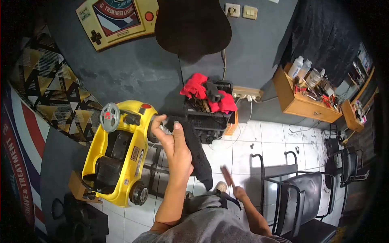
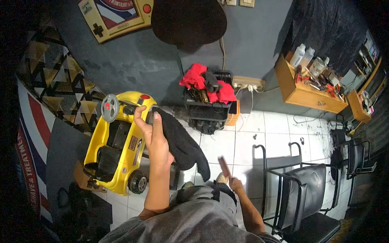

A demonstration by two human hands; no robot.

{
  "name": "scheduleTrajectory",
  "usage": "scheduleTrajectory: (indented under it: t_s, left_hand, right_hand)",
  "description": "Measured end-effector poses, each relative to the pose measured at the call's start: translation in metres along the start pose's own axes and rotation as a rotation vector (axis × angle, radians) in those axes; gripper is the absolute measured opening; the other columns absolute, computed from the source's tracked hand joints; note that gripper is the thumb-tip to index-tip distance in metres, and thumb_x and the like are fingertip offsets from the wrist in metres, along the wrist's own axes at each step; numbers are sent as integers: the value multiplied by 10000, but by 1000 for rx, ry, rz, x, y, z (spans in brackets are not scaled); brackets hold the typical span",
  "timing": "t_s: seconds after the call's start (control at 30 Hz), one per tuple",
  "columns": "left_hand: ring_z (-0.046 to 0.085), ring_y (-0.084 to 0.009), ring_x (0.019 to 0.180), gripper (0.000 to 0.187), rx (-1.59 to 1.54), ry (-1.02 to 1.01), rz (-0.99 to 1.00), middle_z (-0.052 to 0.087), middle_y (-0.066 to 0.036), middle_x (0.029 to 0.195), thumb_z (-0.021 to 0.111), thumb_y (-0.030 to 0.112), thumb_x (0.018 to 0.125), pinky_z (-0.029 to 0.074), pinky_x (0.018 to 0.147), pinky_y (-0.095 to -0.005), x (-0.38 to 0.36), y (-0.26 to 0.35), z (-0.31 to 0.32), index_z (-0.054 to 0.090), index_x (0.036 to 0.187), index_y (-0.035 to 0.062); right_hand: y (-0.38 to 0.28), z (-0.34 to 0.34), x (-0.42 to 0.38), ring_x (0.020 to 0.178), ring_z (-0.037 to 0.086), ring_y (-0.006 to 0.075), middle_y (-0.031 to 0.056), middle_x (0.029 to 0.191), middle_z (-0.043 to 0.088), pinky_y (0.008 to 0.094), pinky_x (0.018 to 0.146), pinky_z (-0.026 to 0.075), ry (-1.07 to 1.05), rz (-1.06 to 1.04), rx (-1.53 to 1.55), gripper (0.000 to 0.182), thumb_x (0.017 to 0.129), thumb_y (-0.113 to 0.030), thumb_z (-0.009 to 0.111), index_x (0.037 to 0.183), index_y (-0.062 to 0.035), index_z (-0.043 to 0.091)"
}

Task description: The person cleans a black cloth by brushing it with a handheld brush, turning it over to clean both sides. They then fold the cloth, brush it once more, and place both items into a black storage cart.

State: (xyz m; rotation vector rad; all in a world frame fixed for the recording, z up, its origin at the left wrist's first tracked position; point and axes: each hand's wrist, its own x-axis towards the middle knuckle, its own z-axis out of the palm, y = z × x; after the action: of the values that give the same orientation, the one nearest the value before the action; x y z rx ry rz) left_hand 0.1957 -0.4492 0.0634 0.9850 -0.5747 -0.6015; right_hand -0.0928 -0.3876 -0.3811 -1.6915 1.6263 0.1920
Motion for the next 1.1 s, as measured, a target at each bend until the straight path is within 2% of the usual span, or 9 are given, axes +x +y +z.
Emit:
scheduleTrajectory:
  t_s: [0.2,0.37,0.57,0.63,0.8,0.9,1.0,1.03,1.1]
  left_hand:
    - [431,-13,702,185,166,-416,-254,504,44,806,403,80,958,354,629,-162,-24,-36,-7,581,994,44]
    - [470,-2,779,199,277,-548,-99,558,33,896,533,54,895,368,667,-148,-31,-31,11,594,1075,-5]
    - [495,-60,912,368,184,-437,183,566,-55,1115,581,44,838,385,770,-178,-13,-10,-1,558,1200,-17]
    - [486,-119,1076,427,157,-401,127,491,-120,1284,594,68,822,342,930,-232,-14,-12,-11,517,1223,-58]
    - [401,-151,1202,600,120,-523,104,415,-142,1365,612,61,787,249,1033,-285,-17,-14,-11,381,1321,-85]
    - [400,-157,1202,597,123,-571,27,417,-141,1357,598,34,781,240,1039,-291,-26,-26,-8,378,1323,-84]
    - [413,-164,1196,593,158,-682,-50,437,-135,1333,591,-1,773,269,1026,-288,-31,-30,-1,382,1322,-83]
    - [378,-197,1267,640,155,-663,-91,400,-181,1374,649,96,763,236,1064,-316,-33,-33,2,381,1310,-102]
    - [377,-190,1262,613,108,-714,-52,407,-166,1366,622,44,768,246,1053,-305,-34,-36,8,383,1315,-90]
  right_hand:
    - [-220,-184,-118,488,353,92,-21,576,385,262,440,315,261,-272,985,471,982,-424,277,748,-63,470]
    - [-241,-157,-110,676,564,254,130,722,556,355,652,449,253,-654,1078,409,988,-294,285,849,13,517]
    - [-80,-17,-7,798,636,351,198,979,621,455,656,506,-79,-394,-223,501,907,-154,381,1399,-152,284]
    - [-51,-12,-21,744,587,449,262,805,610,510,690,462,64,-272,-43,383,924,-318,380,907,-2,596]
    - [-12,-14,-20,623,581,439,245,698,606,501,551,458,273,-402,144,463,949,-354,362,791,20,584]
    - [-115,-106,-58,536,559,249,158,594,554,378,522,447,157,26,713,594,957,-478,319,761,31,555]
    - [-185,-164,-104,554,492,184,69,643,501,321,537,434,65,-153,1215,494,987,-396,286,882,22,528]
    - [-188,-143,-94,642,505,177,69,715,500,315,603,438,450,-389,911,463,990,-364,285,893,22,522]
    - [-223,-183,-128,734,567,267,170,806,573,370,665,448,245,-568,905,428,989,-326,284,939,26,521]
